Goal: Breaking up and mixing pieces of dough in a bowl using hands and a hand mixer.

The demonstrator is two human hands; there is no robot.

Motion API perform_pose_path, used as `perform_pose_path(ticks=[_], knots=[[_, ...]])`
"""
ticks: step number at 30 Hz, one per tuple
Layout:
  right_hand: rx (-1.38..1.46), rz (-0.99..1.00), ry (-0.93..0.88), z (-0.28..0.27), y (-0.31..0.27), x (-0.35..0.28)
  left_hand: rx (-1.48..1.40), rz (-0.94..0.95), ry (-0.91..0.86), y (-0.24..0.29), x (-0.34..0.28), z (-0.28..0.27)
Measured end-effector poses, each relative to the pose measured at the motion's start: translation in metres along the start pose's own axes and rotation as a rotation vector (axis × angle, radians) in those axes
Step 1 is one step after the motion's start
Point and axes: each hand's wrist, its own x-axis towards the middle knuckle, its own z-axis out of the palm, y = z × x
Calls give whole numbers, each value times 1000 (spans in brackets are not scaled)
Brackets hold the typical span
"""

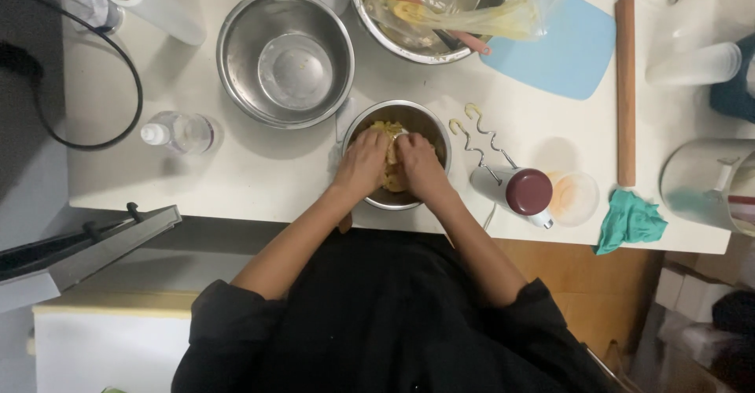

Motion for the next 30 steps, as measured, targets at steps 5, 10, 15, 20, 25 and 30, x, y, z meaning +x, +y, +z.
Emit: perform_pose_path(ticks=[5,10,15,20,25,30], knots=[[320,294,-100,-39,-10,8,-218,-216,-161,12,8,-18],[134,9,-11,-49,-21,16,-19,-179,-130,2,2,-1],[21,122,-169,-26,-7,19,-85,-147,-176,15,5,-17],[116,81,-180,-39,-11,19,-93,-215,-181,-4,-1,2],[306,11,0,-52,-26,9,-335,-221,-147,15,5,-28],[616,129,60,-65,-34,11,-387,-163,-100,4,5,-20]])
